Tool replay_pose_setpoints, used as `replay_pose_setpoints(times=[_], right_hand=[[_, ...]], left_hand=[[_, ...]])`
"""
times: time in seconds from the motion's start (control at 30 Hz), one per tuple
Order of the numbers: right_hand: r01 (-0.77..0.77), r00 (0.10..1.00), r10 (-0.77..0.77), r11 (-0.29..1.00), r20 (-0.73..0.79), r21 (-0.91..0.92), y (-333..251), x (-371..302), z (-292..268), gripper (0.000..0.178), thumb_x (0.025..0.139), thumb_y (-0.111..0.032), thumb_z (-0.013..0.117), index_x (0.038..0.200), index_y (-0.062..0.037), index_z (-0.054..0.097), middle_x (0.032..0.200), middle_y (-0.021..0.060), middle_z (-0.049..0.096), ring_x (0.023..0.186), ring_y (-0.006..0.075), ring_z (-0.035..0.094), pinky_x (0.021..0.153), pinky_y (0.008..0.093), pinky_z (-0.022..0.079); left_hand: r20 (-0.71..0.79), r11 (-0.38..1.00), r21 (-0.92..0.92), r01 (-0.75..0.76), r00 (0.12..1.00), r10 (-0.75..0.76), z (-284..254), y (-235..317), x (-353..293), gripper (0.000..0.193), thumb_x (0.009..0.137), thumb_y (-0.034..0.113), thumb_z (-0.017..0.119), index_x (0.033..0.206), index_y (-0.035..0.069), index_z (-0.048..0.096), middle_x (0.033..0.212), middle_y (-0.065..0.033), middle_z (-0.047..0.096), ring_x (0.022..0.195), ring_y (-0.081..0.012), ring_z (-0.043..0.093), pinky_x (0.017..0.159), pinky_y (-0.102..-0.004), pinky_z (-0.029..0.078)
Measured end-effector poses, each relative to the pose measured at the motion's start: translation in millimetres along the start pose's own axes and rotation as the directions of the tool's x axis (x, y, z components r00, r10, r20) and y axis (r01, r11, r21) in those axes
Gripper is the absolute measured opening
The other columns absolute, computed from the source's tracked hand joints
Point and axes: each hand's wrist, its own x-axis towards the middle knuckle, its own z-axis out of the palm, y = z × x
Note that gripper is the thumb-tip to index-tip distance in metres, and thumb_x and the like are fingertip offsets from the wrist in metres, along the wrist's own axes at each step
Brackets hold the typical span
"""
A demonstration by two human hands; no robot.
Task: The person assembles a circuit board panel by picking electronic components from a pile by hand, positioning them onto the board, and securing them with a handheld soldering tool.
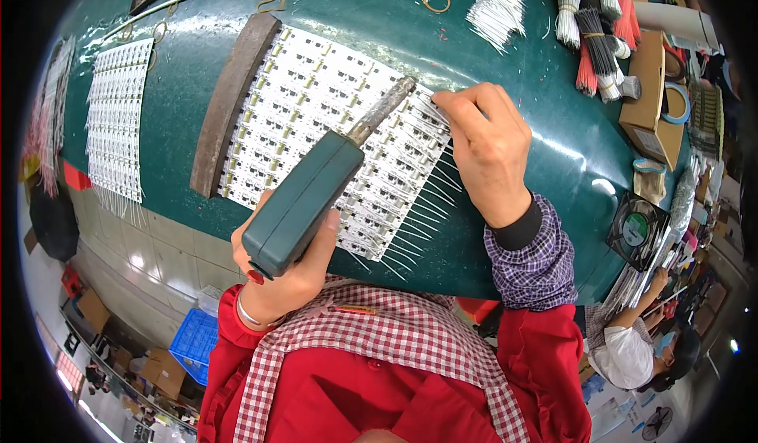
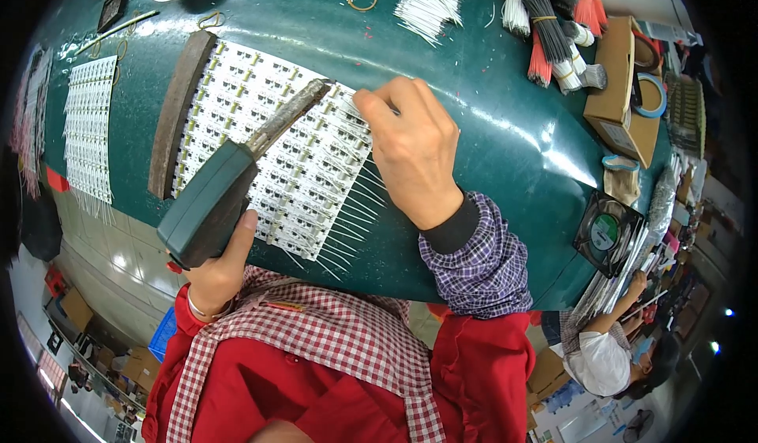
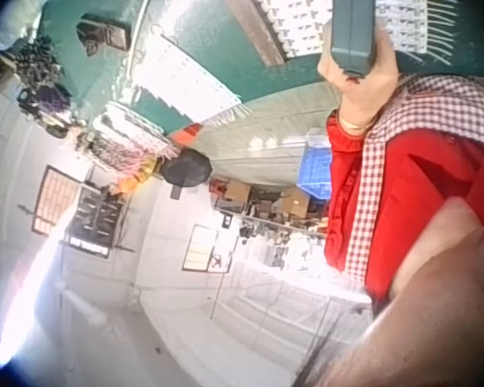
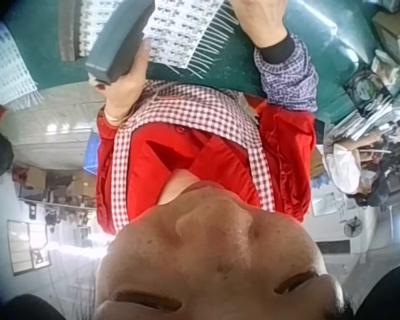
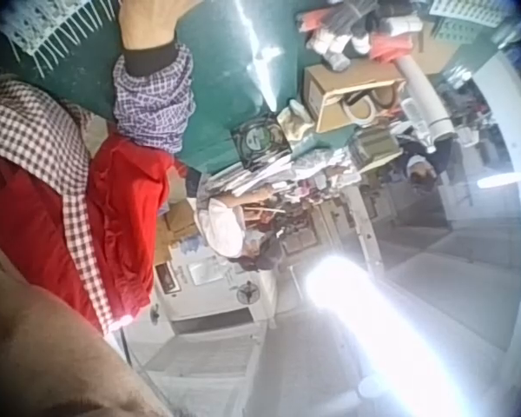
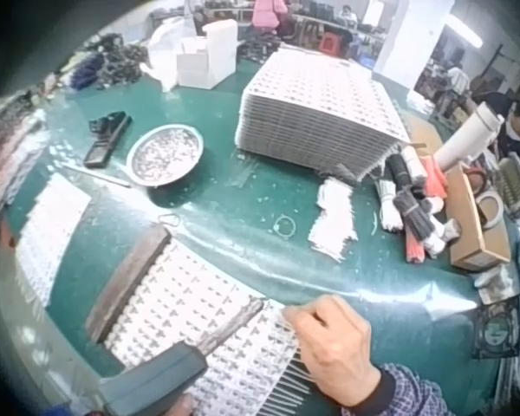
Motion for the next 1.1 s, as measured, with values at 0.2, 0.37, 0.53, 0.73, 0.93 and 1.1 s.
replay_pose_setpoints(times=[0.2, 0.37, 0.53, 0.73, 0.93, 1.1], right_hand=[[0.000, 1.000, 0.000, 1.000, -0.002, 0.005, 2.8, -1.8, -0.1, 0.023, 0.074, 0.010, 0.076, 0.092, -0.0043, 0.073, 0.081, 0.0079, 0.062, 0.074, 0.0259, 0.063, 0.063, 0.0363, 0.050], [0.011, 1.000, -0.011, 1.000, -0.013, 0.021, 3.3, -0.8, 1.1, 0.022, 0.074, 0.010, 0.075, 0.092, -0.0034, 0.072, 0.082, 0.0084, 0.062, 0.075, 0.0261, 0.063, 0.063, 0.0365, 0.051], [0.013, 1.000, -0.013, 1.000, -0.015, 0.029, 4.2, -1.4, 1.4, 0.022, 0.074, 0.010, 0.075, 0.091, -0.0031, 0.072, 0.082, 0.0087, 0.063, 0.075, 0.0262, 0.064, 0.063, 0.0361, 0.051], [0.018, 0.999, -0.017, 0.999, -0.035, 0.042, 5.8, -1.7, 3.3, 0.020, 0.075, 0.010, 0.076, 0.090, -0.0027, 0.071, 0.082, 0.0088, 0.063, 0.075, 0.0263, 0.064, 0.063, 0.0359, 0.051], [0.049, 0.996, -0.046, 0.998, -0.071, 0.042, 8.5, -2.5, 7.4, 0.025, 0.069, 0.009, 0.070, 0.090, -0.0052, 0.070, 0.080, 0.0067, 0.057, 0.073, 0.0253, 0.060, 0.063, 0.0375, 0.050], [0.039, 0.997, -0.036, 0.998, -0.063, 0.044, 9.3, -2.9, 7.3, 0.025, 0.070, 0.009, 0.070, 0.090, -0.0048, 0.070, 0.080, 0.0071, 0.057, 0.073, 0.0256, 0.060, 0.063, 0.0376, 0.050]], left_hand=[[0.030, 0.991, -0.121, 0.050, 0.998, -0.046, 2.4, 4.3, 7.7, 0.020, 0.076, -0.005, 0.078, 0.096, -0.004, 0.074, 0.089, -0.0132, 0.071, 0.065, -0.0181, 0.065, 0.059, -0.0274, 0.051], [0.061, 0.996, -0.089, 0.017, 0.998, -0.012, 2.5, 2.9, 8.6, 0.018, 0.077, -0.005, 0.078, 0.094, -0.004, 0.073, 0.086, -0.0112, 0.069, 0.064, -0.0161, 0.063, 0.057, -0.0271, 0.049], [0.071, 0.997, -0.073, 0.033, 0.997, -0.027, 3.1, 2.1, 7.9, 0.019, 0.076, -0.005, 0.078, 0.094, -0.004, 0.073, 0.086, -0.0109, 0.068, 0.063, -0.0159, 0.062, 0.057, -0.0267, 0.048], [0.054, 0.997, -0.081, -0.001, 0.999, 0.005, 2.6, 4.4, 12.2, 0.018, 0.079, -0.003, 0.078, 0.096, -0.004, 0.073, 0.085, -0.0115, 0.068, 0.063, -0.0182, 0.062, 0.057, -0.0285, 0.048], [0.037, 0.996, -0.093, 0.020, 0.999, -0.016, 3.5, 4.6, 9.8, 0.014, 0.078, -0.003, 0.078, 0.092, -0.003, 0.075, 0.086, -0.0131, 0.070, 0.068, -0.0249, 0.064, 0.061, -0.0320, 0.052], [0.054, 0.998, -0.050, -0.024, 0.998, 0.027, 1.2, 5.9, 12.0, 0.014, 0.078, -0.003, 0.078, 0.091, -0.004, 0.075, 0.087, -0.0139, 0.071, 0.069, -0.0252, 0.065, 0.061, -0.0318, 0.052]])
